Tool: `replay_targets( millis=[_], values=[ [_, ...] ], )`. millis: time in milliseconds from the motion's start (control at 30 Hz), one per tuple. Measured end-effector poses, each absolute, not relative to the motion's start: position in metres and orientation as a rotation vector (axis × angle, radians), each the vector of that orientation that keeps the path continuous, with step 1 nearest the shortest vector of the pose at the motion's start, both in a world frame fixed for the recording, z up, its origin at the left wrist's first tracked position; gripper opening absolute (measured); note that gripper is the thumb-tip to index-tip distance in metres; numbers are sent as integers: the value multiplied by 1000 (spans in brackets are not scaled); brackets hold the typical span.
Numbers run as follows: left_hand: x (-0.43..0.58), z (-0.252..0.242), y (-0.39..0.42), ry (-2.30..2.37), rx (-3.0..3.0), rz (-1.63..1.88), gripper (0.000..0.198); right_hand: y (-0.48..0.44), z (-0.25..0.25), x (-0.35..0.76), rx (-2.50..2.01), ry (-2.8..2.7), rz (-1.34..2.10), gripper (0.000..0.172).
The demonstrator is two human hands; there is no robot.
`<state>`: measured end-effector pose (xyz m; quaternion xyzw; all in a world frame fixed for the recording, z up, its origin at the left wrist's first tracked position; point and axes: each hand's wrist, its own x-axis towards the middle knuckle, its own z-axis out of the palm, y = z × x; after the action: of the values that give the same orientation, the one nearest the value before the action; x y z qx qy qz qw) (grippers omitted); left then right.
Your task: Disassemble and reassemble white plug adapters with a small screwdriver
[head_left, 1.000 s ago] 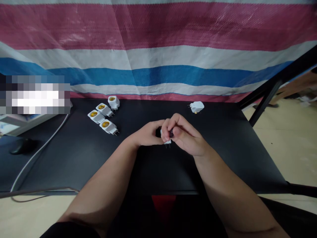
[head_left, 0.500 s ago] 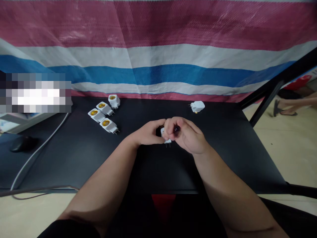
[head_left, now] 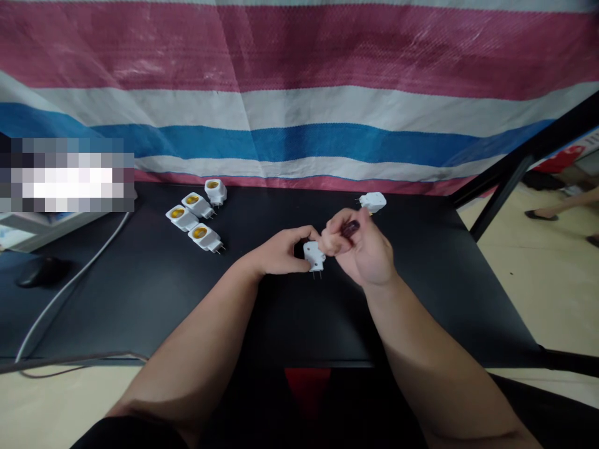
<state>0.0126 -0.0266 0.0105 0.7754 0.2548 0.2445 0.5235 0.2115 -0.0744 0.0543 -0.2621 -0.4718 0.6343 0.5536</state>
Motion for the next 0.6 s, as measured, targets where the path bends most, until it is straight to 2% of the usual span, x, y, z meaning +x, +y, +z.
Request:
replay_targets(
  millis=[133,267,367,500,533,600],
  values=[
    [12,11,-26,597,1894,601,49,-63,59,223,-678,-901,1367,39],
    [10,-1,-18,559,2020,730,67,-50,37,228,-977,-899,1332,18],
    [8,-9,-14,701,1898,856,77,-44,19,229,-1228,-1114,1184,19],
    [10,-3,-20,853,1832,907,54,-44,8,236,-1583,-1619,768,19],
    [10,0,-22,847,1874,886,57,-45,7,238,-1649,-1704,689,17],
    [12,4,-25,817,1997,823,79,-45,4,240,-1736,-1828,614,17]
  ],
)
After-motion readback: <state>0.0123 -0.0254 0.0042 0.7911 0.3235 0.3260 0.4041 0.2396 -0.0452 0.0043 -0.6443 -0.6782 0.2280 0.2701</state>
